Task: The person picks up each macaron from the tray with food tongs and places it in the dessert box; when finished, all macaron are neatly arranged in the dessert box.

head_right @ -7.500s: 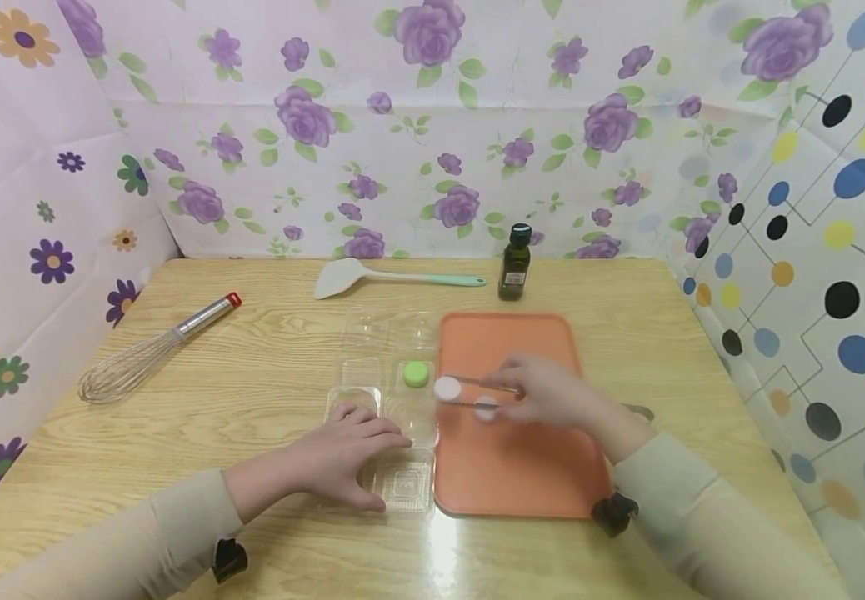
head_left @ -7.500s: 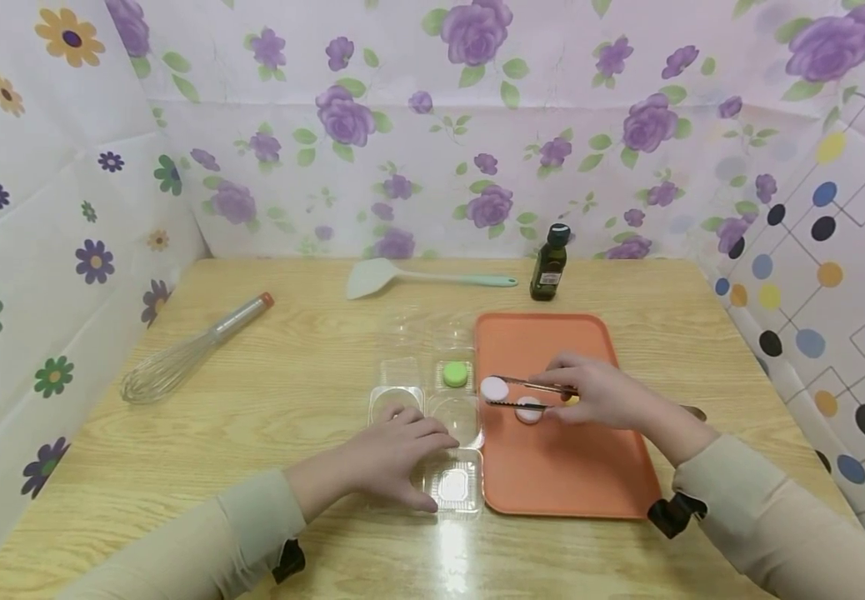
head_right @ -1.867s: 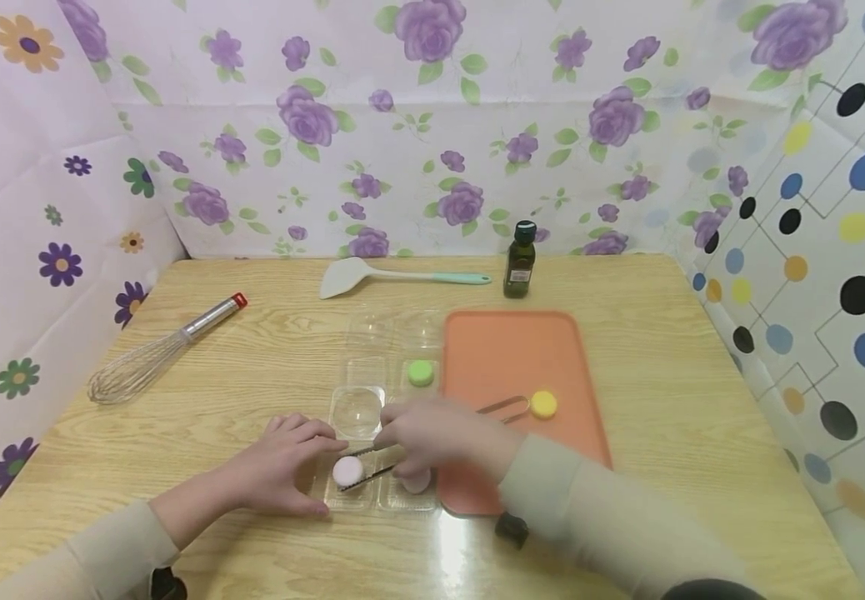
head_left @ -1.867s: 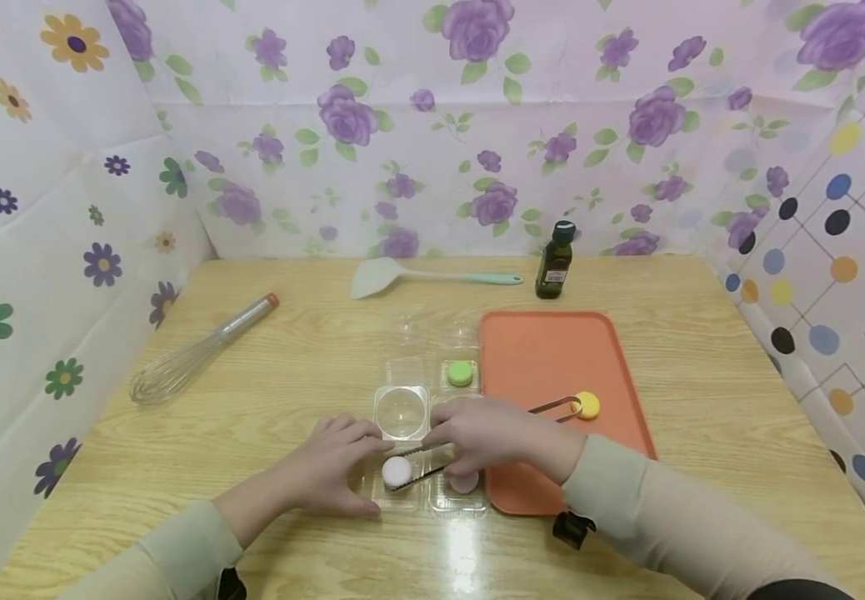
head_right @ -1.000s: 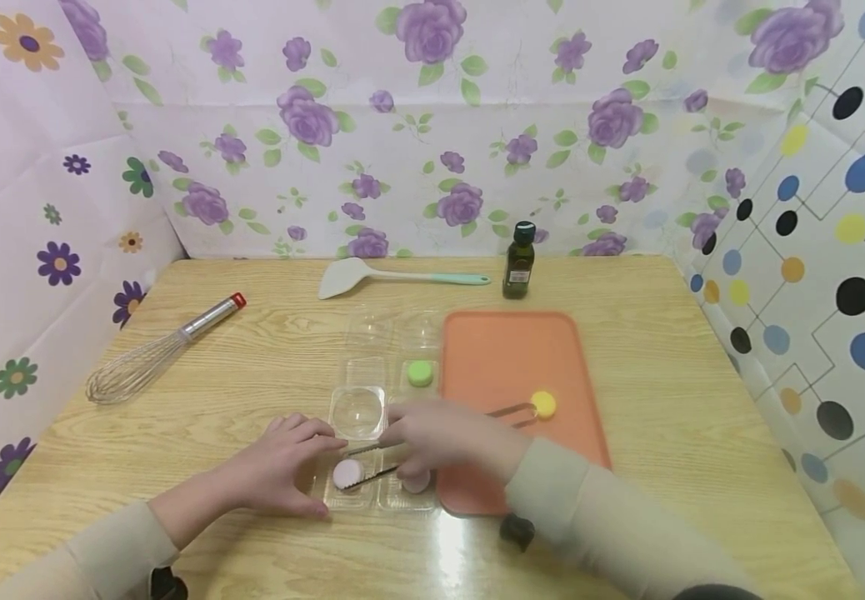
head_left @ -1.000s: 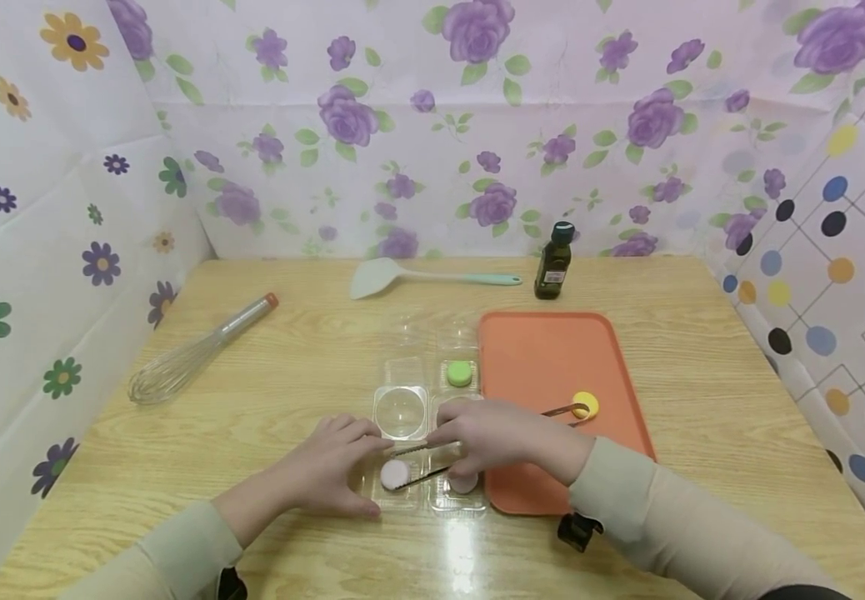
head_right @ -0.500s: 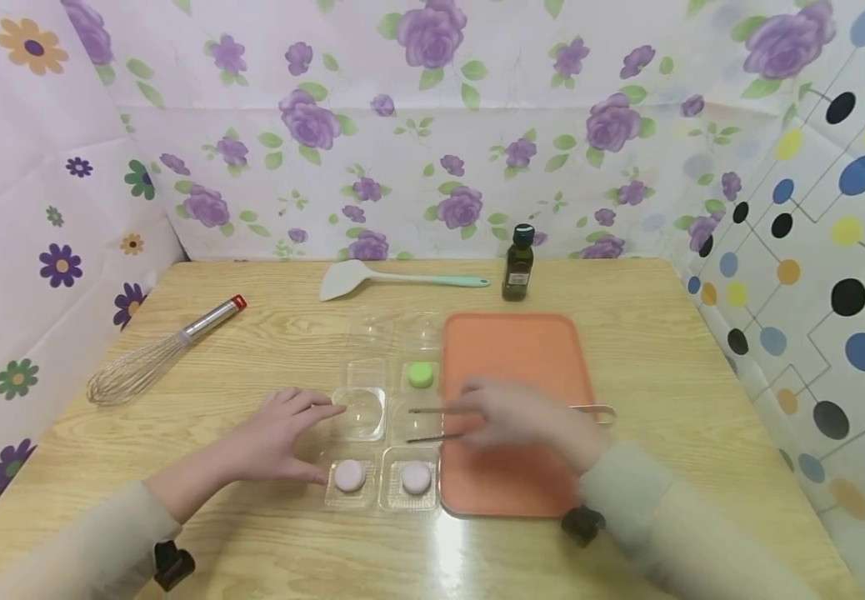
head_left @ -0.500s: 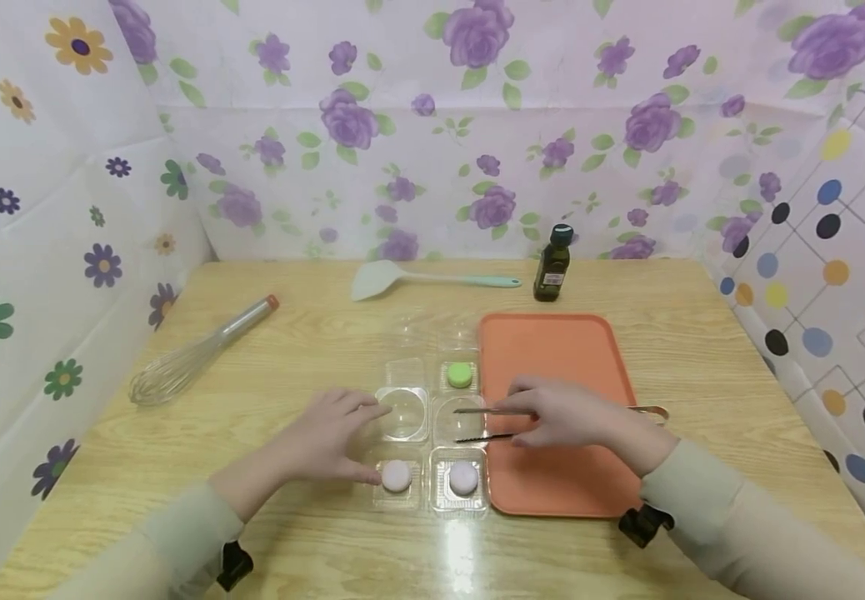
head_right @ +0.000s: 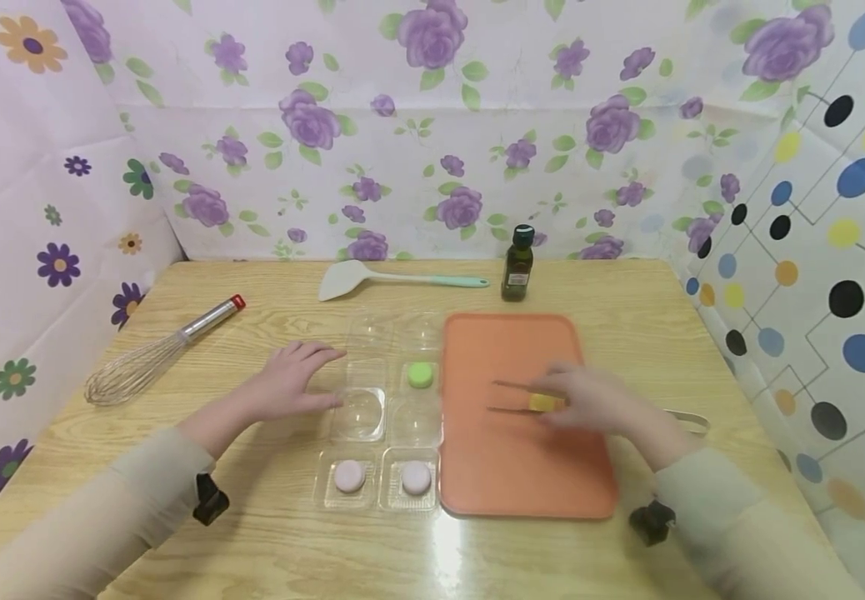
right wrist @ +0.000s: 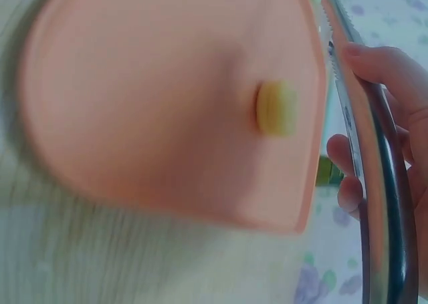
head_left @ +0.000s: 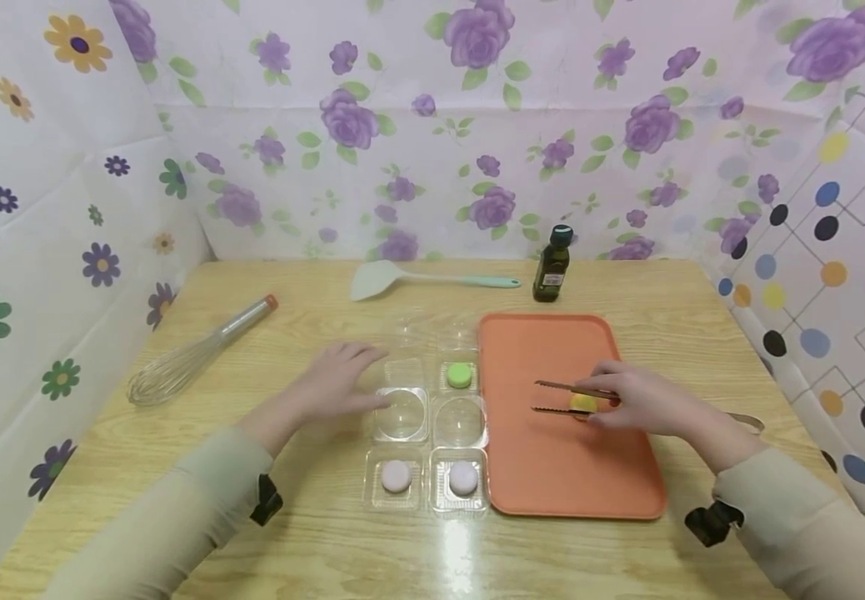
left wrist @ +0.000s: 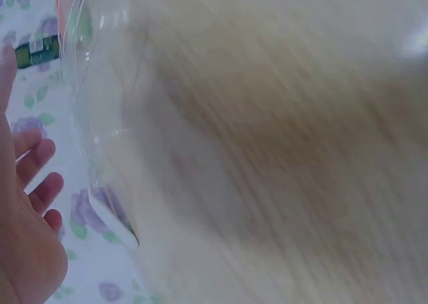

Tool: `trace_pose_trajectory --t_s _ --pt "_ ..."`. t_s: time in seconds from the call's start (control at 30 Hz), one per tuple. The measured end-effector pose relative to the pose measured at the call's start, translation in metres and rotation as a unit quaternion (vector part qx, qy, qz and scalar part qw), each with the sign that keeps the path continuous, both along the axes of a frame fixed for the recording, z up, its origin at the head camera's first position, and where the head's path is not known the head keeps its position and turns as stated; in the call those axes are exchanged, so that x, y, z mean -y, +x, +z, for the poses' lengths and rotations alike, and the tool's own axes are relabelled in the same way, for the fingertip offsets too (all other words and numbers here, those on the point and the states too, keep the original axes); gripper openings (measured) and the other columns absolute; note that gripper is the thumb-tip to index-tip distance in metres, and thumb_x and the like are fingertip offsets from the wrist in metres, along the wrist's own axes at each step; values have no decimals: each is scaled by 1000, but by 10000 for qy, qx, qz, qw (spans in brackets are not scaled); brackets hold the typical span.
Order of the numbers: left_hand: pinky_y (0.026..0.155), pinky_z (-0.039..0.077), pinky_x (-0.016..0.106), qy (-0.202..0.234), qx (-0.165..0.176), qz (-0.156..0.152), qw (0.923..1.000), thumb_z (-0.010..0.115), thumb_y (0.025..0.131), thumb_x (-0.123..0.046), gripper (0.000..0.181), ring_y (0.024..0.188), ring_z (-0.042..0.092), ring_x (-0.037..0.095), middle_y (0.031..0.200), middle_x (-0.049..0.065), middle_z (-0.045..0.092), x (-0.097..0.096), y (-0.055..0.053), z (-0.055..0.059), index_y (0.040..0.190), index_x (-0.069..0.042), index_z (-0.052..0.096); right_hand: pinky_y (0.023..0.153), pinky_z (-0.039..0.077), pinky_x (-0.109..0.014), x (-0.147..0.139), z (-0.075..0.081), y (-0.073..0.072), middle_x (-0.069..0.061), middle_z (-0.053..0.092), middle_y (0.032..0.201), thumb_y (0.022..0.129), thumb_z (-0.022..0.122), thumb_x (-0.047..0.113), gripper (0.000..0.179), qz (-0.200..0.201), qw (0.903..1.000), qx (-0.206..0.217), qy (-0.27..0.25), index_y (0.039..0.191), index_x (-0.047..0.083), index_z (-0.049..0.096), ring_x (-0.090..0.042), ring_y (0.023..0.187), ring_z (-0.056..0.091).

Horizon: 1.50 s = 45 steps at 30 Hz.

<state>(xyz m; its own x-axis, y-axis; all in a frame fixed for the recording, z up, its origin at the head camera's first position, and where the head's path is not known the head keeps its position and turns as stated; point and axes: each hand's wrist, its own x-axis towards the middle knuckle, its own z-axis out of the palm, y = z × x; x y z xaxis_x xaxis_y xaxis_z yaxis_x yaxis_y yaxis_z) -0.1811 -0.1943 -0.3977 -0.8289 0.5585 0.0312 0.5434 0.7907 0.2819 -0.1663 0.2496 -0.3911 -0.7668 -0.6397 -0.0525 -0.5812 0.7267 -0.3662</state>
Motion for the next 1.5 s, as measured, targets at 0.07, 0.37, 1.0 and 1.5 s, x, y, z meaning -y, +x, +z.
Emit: trace_pose_trajectory --t_s 0.07,0.37,1.0,1.5 --pt "104 22 59 103 172 173 9997 60 85 -51 72 128 33 37 140 17 42 -1 -9 -2 140 -8 41 58 37 -24 -7 -1 1 0 54 94 80 74 22 39 -72 10000 -34 46 115 9 67 -13 70 45" --pt "105 19 58 139 369 437 9983 60 87 -47 69 128 33 37 141 17 41 -9 -26 -14 140 -7 41 62 42 -28 -32 -8 6 -4 56 100 79 74 26 42 -354 9992 3 162 116 7 66 -15 77 50" --pt "102 24 59 -92 354 519 9980 59 88 -48 68 126 34 37 141 17 41 -10 -33 -18 140 -8 42 56 38 -23 -53 -24 11 -1 57 96 77 76 25 35 -472 9978 -361 292 108 10 70 -9 69 46" --pt "102 25 59 -250 334 449 9981 64 82 -50 74 125 35 37 141 14 41 -14 -38 -22 140 -10 42 55 38 -26 -14 -13 -8 0 53 93 80 74 25 35 -349 9992 -150 -78 111 9 68 -9 68 44"
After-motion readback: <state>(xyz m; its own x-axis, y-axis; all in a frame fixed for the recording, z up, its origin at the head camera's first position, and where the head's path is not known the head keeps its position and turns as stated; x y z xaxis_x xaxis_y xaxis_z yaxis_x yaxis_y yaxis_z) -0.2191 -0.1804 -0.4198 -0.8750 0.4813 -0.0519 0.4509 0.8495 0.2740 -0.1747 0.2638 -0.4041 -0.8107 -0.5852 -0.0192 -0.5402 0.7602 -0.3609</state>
